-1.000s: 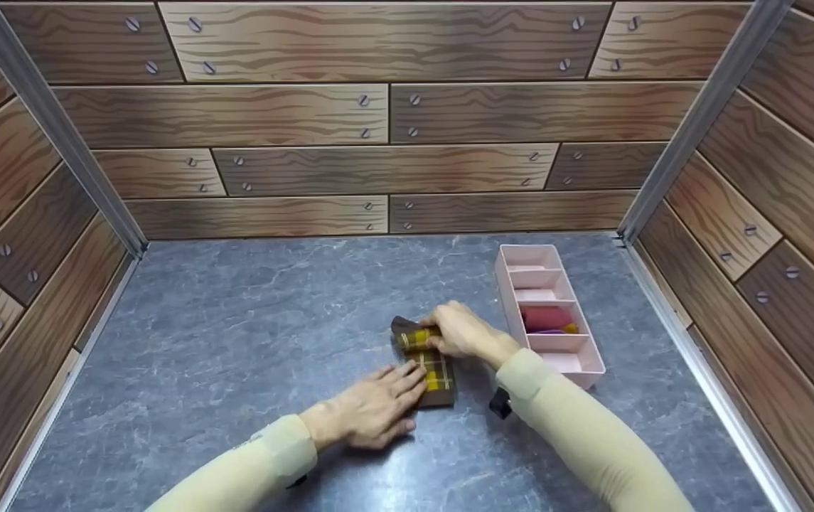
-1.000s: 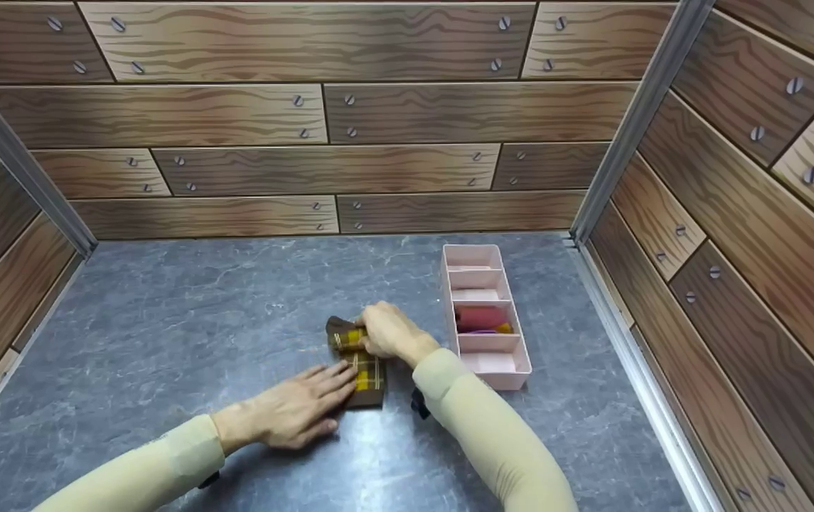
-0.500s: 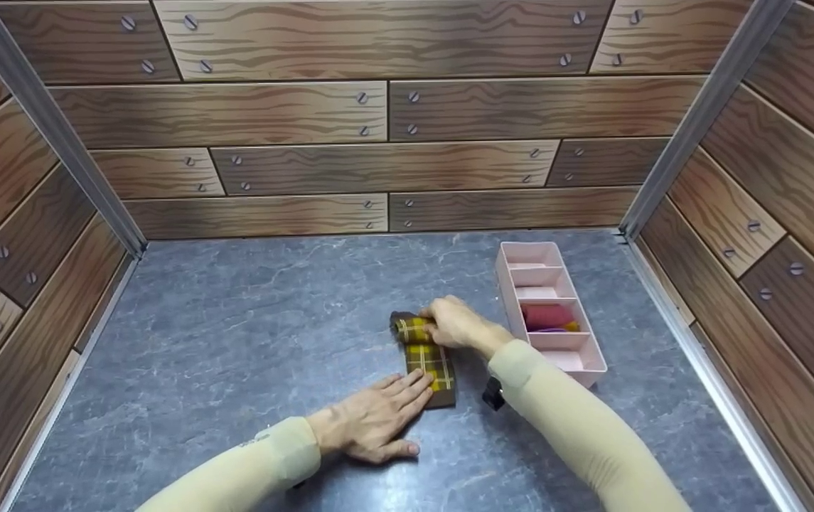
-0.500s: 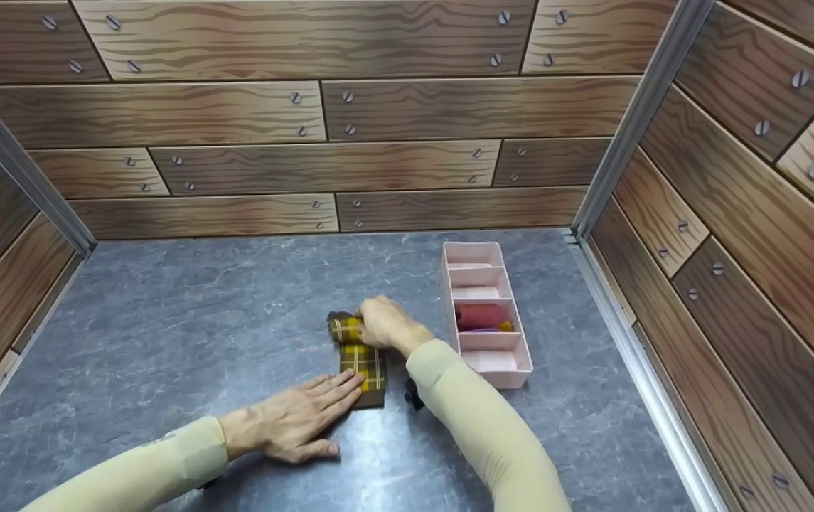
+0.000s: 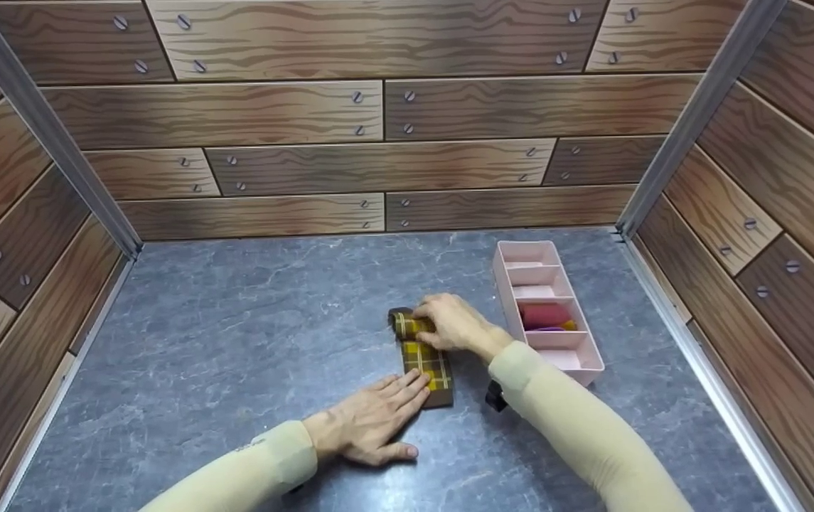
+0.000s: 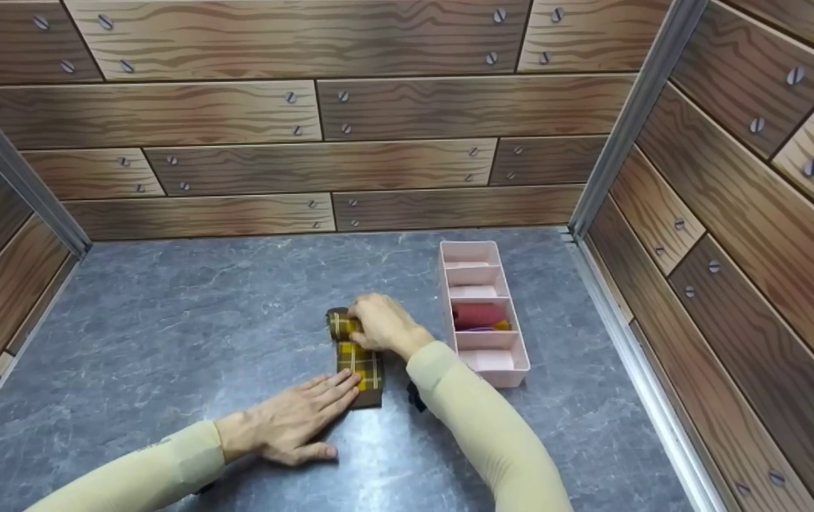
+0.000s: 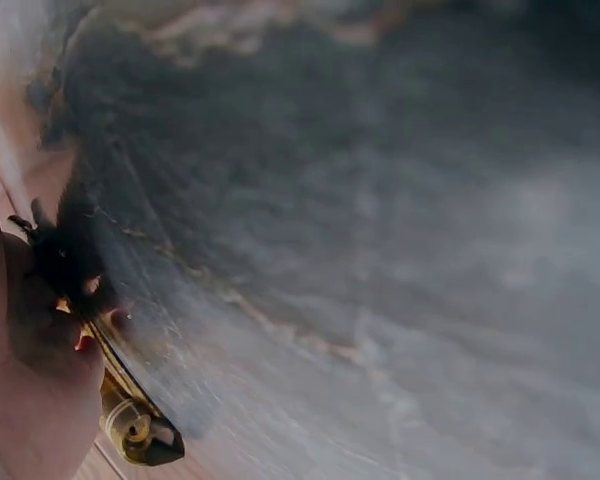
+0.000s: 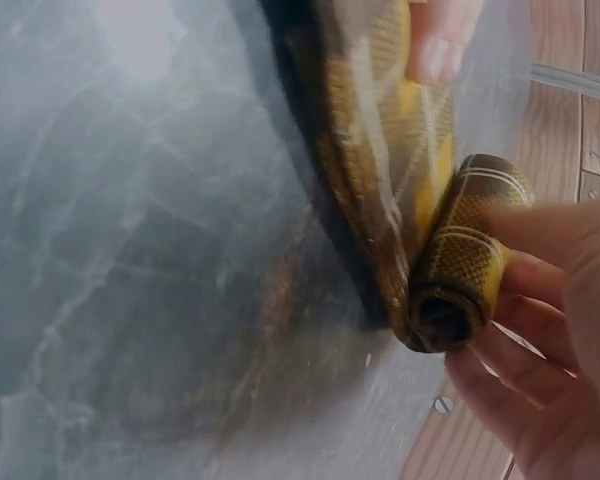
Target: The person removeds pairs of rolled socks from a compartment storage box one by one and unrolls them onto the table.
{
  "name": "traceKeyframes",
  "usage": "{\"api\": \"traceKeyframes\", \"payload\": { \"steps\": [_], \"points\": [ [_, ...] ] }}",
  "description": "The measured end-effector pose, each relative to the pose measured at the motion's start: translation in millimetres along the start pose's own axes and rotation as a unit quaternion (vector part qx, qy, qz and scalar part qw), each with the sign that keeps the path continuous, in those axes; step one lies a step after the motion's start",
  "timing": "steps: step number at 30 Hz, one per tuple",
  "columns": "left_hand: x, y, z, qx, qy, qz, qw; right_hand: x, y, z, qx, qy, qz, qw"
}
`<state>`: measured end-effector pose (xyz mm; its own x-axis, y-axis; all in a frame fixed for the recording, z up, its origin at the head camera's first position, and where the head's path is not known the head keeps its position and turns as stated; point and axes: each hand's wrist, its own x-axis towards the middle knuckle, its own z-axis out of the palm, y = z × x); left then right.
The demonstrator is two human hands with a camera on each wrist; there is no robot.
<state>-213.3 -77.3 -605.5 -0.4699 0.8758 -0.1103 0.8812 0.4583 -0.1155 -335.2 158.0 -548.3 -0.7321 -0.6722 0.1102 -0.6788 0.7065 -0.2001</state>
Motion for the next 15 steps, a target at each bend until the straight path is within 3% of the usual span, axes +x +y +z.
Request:
{"api": "traceKeyframes", "payload": {
  "steps": [4, 10, 15],
  "points": [
    [0.3, 0.8, 1.1, -0.001, 0.000, -0.002, 1.0000, 1.8, 3.4, -2.3, 0.027, -0.025, 0.025, 0.9990],
    [0.9, 2.0, 1.4, 0.009, 0.001, -0.006, 0.9999, 7.7, 9.5, -2.5, 0.071, -0.031, 0.072, 0.9943],
    [-0.8, 2.4, 2.1, 0.012, 0.005, -0.009, 0.9999, 13.8, 12.6, -1.7, 0.085, -0.040, 0.086, 0.9919]
  ]
}}
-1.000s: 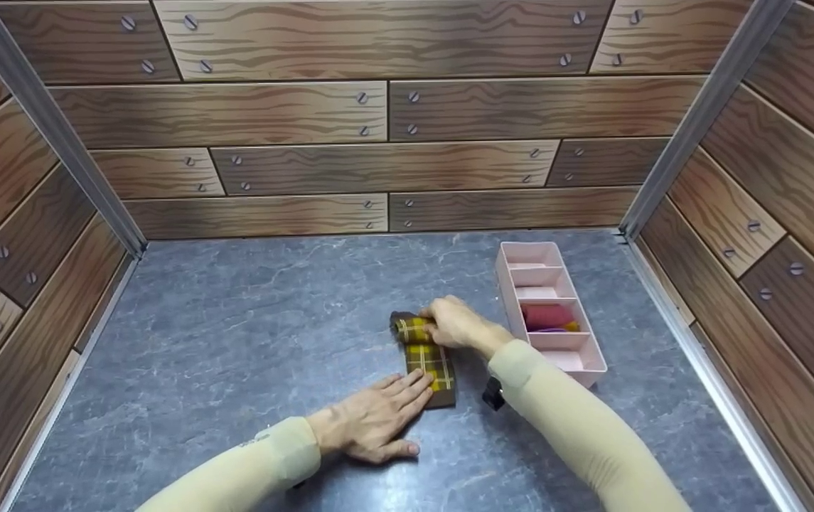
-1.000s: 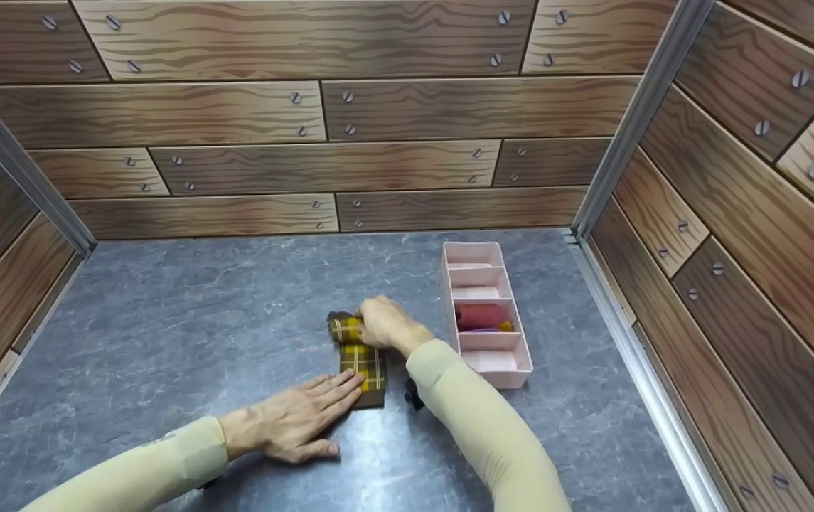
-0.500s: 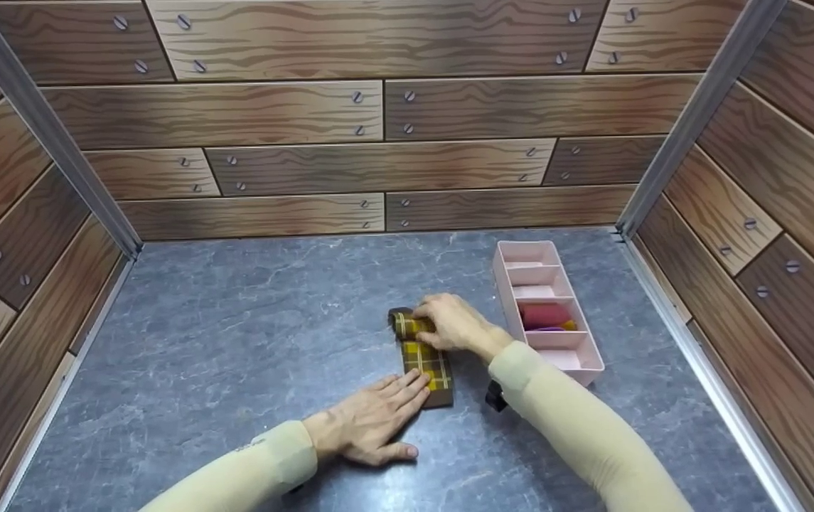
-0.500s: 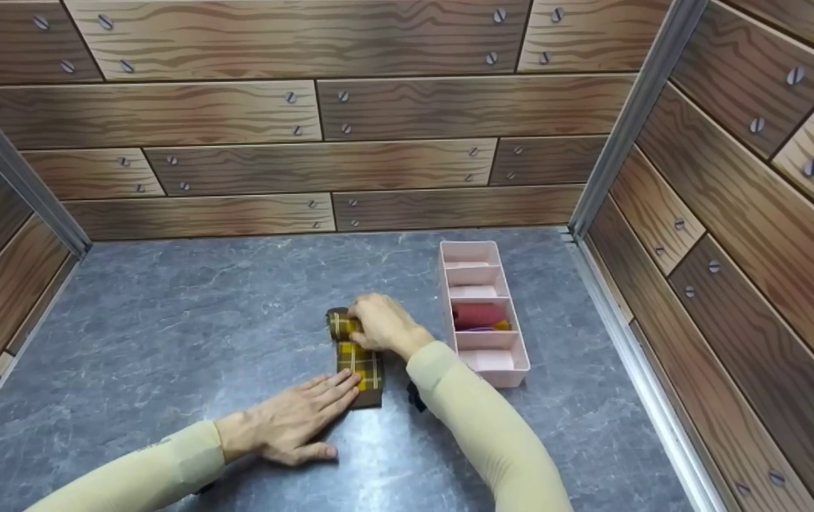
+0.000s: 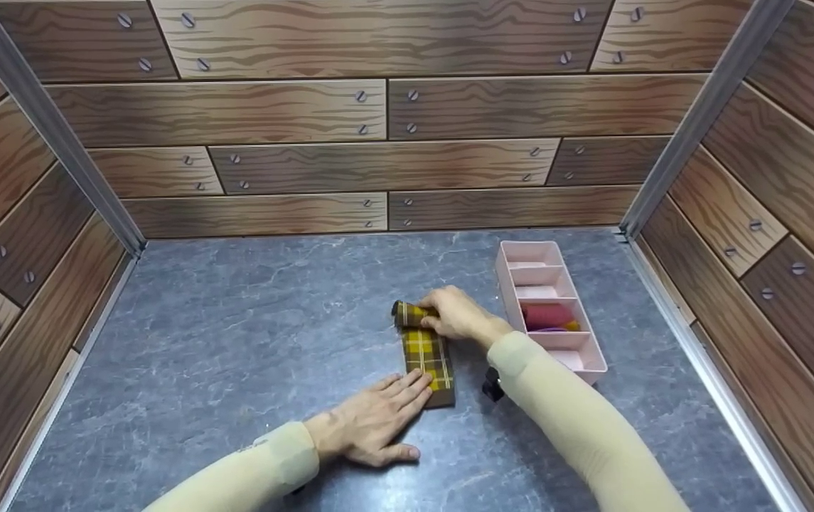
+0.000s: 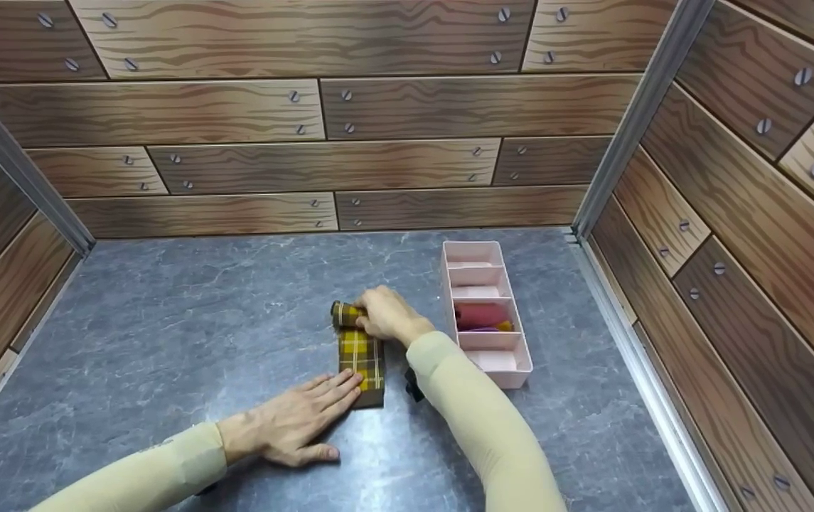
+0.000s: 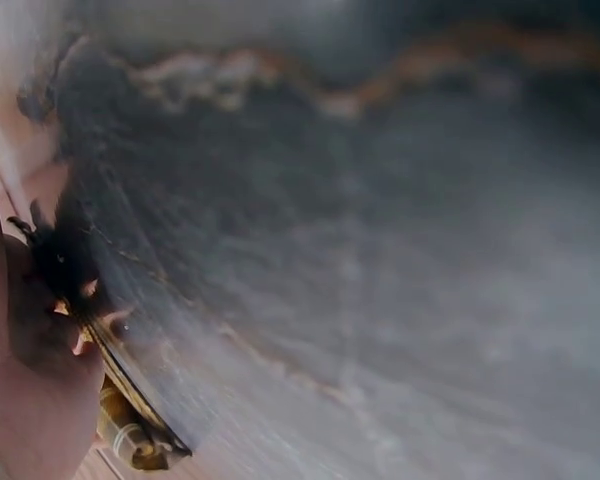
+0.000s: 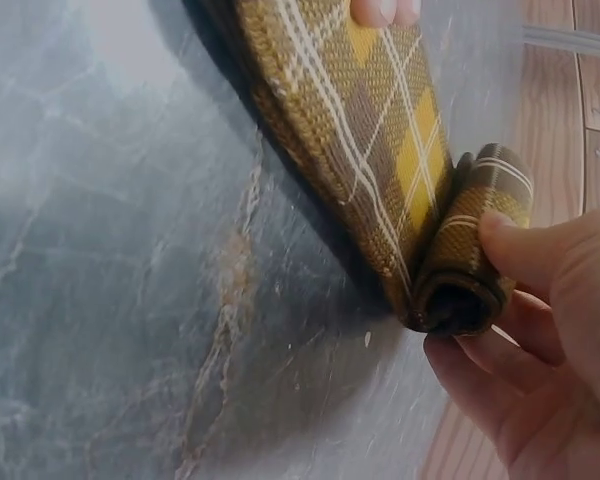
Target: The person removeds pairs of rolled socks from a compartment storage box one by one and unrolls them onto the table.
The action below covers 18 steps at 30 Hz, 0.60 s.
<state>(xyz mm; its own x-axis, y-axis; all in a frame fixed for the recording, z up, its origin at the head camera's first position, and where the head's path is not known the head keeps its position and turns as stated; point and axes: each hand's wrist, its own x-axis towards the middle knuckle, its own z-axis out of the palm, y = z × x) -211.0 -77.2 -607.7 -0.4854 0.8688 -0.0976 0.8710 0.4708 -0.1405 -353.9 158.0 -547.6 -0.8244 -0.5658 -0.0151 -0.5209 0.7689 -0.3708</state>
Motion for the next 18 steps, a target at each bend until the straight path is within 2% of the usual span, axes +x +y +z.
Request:
{"api": "traceKeyframes", "payload": {
  "steps": [5, 14, 18],
  "points": [
    [-0.9, 1.1, 0.7, 0.005, 0.014, -0.001, 0.9999, 5.4, 3.4, -0.5, -0.013, 0.005, -0.003, 0.9999],
    [-0.7, 2.7, 1.3, 0.004, 0.013, -0.004, 0.9999, 12.4, 9.3, 2.5, -0.054, 0.080, -0.037, 0.9947],
    [-0.4, 2.2, 1.9, 0.009, 0.015, -0.003, 0.9998, 12.7, 9.9, 2.8, -0.059, 0.082, -0.046, 0.9938]
  ]
}}
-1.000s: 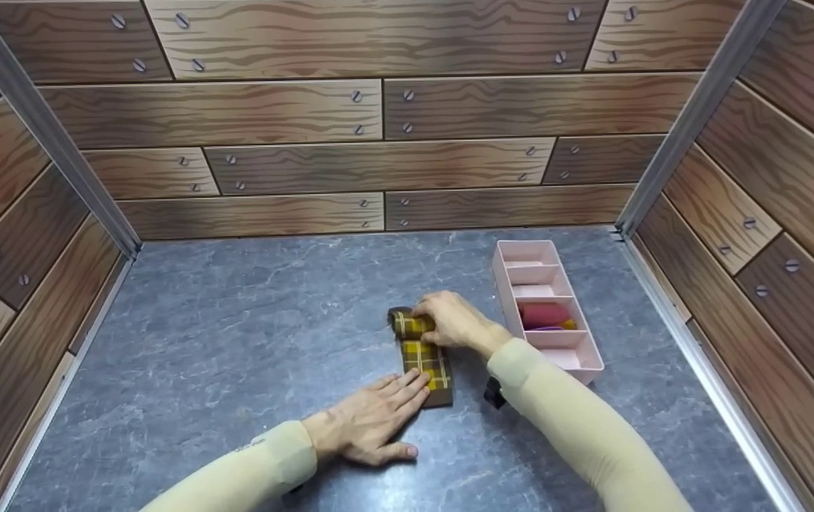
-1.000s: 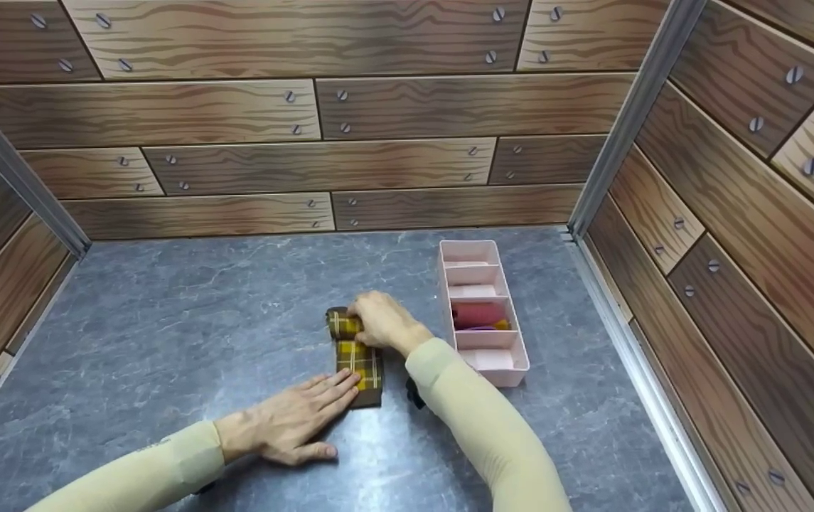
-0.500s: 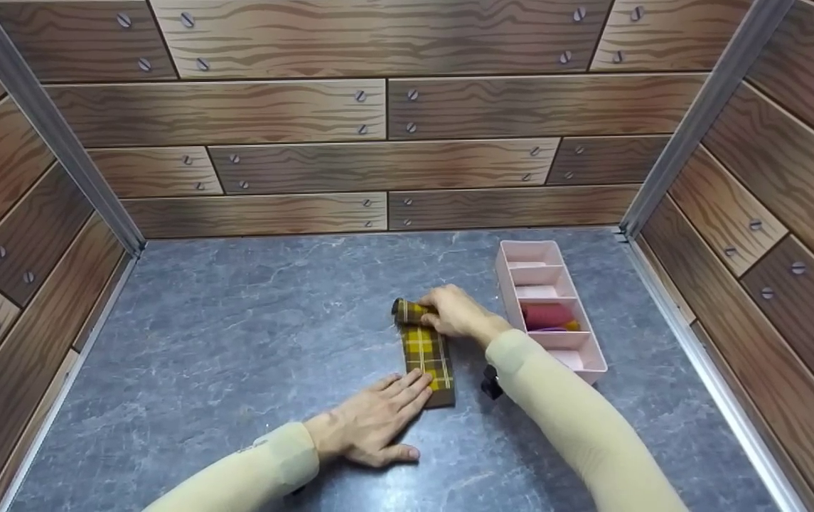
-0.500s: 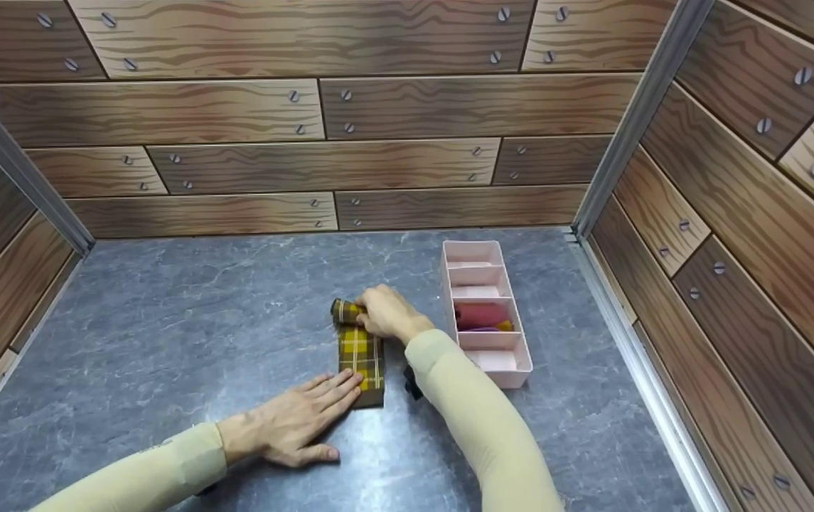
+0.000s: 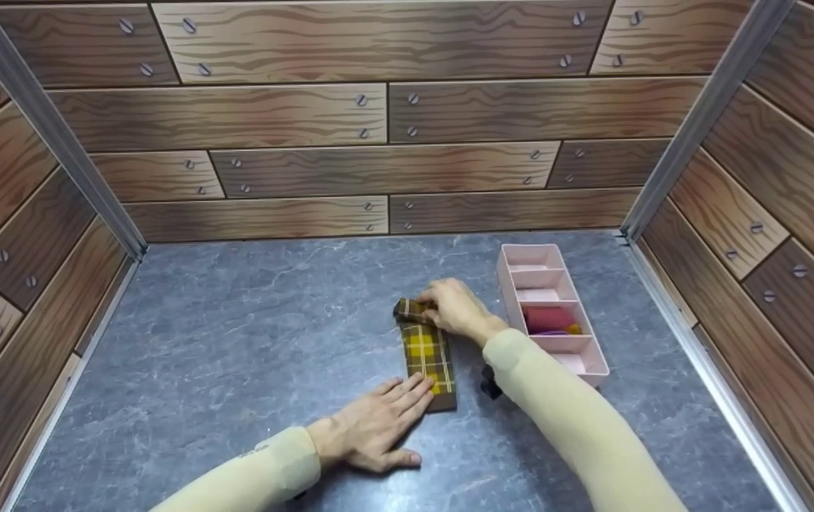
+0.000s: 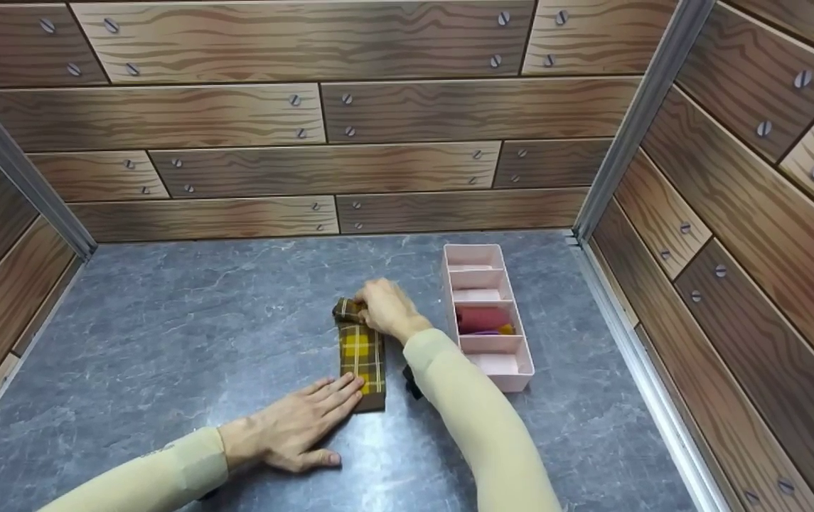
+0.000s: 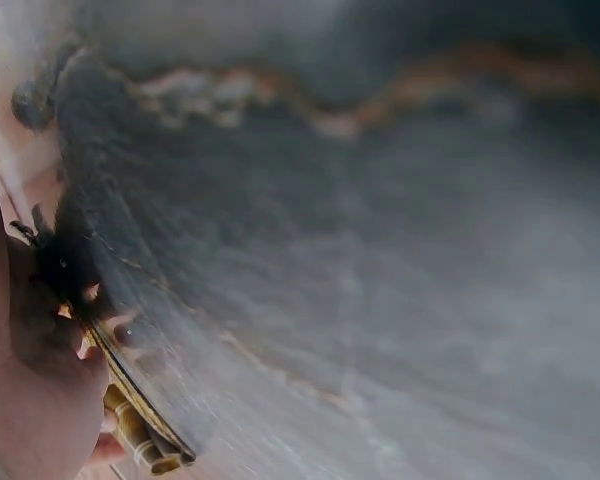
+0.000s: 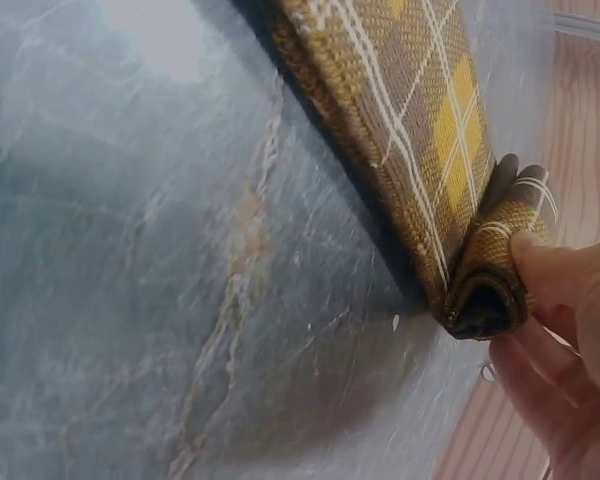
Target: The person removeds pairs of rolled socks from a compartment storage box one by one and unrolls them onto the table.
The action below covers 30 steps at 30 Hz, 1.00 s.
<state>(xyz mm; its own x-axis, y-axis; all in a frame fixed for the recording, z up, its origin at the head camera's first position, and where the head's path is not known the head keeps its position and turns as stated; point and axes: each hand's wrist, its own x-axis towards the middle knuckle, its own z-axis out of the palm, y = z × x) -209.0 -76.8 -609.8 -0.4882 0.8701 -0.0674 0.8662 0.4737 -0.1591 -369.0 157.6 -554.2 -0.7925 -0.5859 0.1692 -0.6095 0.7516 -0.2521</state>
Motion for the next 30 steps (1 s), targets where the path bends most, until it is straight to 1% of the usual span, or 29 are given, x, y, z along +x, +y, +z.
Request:
{"api": "traceKeyframes", "payload": {
  "steps": [7, 11, 13, 16, 18, 21, 23, 25, 27, 30],
  "points": [
    [-2.0, 1.1, 1.2, -0.004, -0.001, 0.003, 1.0000, -1.9, 2.8, 1.7, -0.016, -0.039, -0.008, 0.9991],
    [-2.4, 1.3, 1.5, -0.007, 0.002, 0.004, 1.0000, 0.3, 4.9, 2.0, -0.002, -0.050, -0.002, 0.9987],
    [-2.4, 1.3, 1.5, -0.009, 0.005, 0.005, 0.9999, 2.1, 5.2, 1.6, 0.009, -0.048, 0.008, 0.9988],
    [-2.5, 1.1, 1.3, -0.011, 0.004, 0.006, 0.9999, 5.1, 5.1, 1.8, 0.023, -0.033, 0.029, 0.9988],
    [-2.6, 0.7, 1.4, -0.014, 0.004, 0.008, 0.9999, 7.1, 4.7, 2.0, 0.018, -0.018, 0.036, 0.9990],
    [-2.1, -0.3, 0.7, -0.010, 0.004, 0.008, 0.9999, 10.1, 3.7, 2.0, -0.002, 0.007, 0.028, 0.9996],
    [-1.5, -1.0, -0.1, -0.005, 0.006, 0.007, 0.9999, 11.7, 3.3, 1.6, -0.022, 0.015, 0.017, 0.9995],
    [-0.8, -1.5, -1.0, -0.001, 0.007, 0.007, 0.9999, 12.6, 3.9, 1.3, -0.038, 0.014, 0.008, 0.9991],
    [-0.5, -1.8, -1.7, 0.001, 0.005, 0.007, 1.0000, 12.7, 5.2, 1.0, -0.048, 0.002, 0.009, 0.9988],
    [-0.7, -2.2, -2.6, 0.000, 0.003, 0.008, 1.0000, 13.7, 8.3, 0.8, -0.043, -0.018, 0.019, 0.9987]
  ]
}}
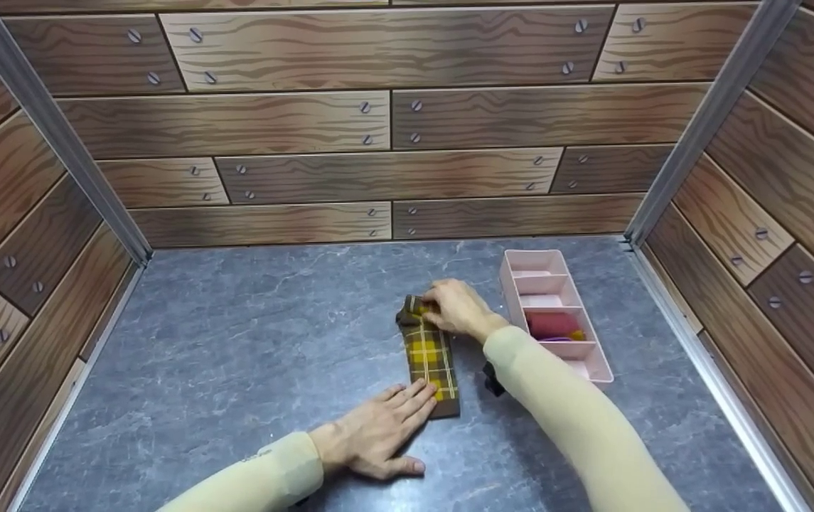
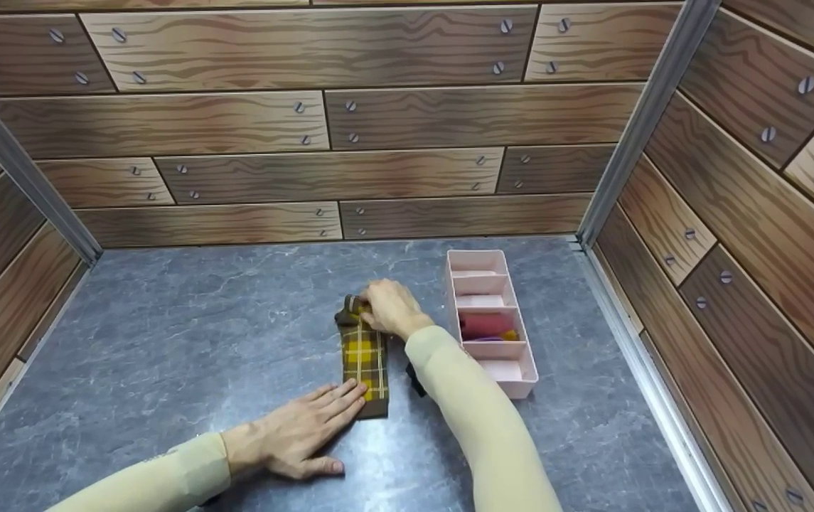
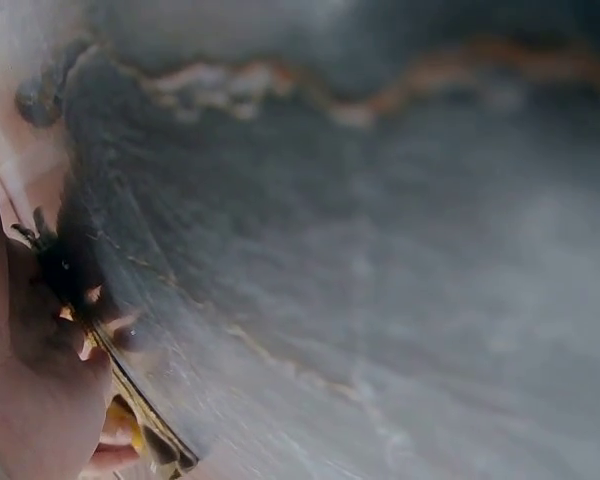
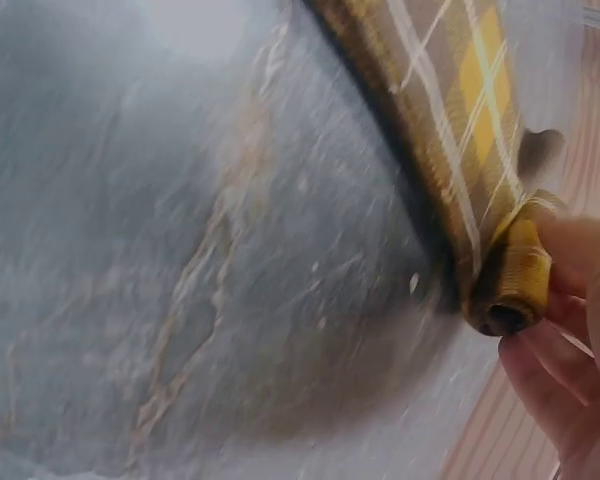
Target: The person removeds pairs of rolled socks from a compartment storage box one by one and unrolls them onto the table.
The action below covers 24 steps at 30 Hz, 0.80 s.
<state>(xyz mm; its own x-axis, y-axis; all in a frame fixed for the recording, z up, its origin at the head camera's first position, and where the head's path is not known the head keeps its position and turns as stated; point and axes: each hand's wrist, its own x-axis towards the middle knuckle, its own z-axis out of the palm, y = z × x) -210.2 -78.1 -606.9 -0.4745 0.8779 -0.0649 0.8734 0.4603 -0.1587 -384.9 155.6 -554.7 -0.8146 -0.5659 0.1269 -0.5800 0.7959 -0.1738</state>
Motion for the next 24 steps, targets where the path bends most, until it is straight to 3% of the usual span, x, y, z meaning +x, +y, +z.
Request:
{"api": "traceKeyframes", "payload": {
  "steps": [8, 13, 17, 24],
  "points": [
    [1.1, 0.4, -2.2, 0.002, -0.011, -0.002, 0.9999, 10.8, 10.2, -0.3, 0.026, -0.010, 0.024, 0.9993],
    [2.3, -1.5, -2.7, -0.001, -0.014, 0.002, 0.9999, 18.7, 16.2, -5.6, 0.056, -0.023, 0.060, 0.9964],
    [2.3, -2.2, -2.5, 0.011, -0.008, 0.005, 0.9999, 23.6, 19.3, -7.3, 0.049, -0.007, 0.076, 0.9959],
    [1.1, -1.1, -3.1, 0.012, -0.011, 0.001, 0.9999, 26.1, 20.8, -0.8, 0.005, 0.041, 0.035, 0.9985]
  ]
}}
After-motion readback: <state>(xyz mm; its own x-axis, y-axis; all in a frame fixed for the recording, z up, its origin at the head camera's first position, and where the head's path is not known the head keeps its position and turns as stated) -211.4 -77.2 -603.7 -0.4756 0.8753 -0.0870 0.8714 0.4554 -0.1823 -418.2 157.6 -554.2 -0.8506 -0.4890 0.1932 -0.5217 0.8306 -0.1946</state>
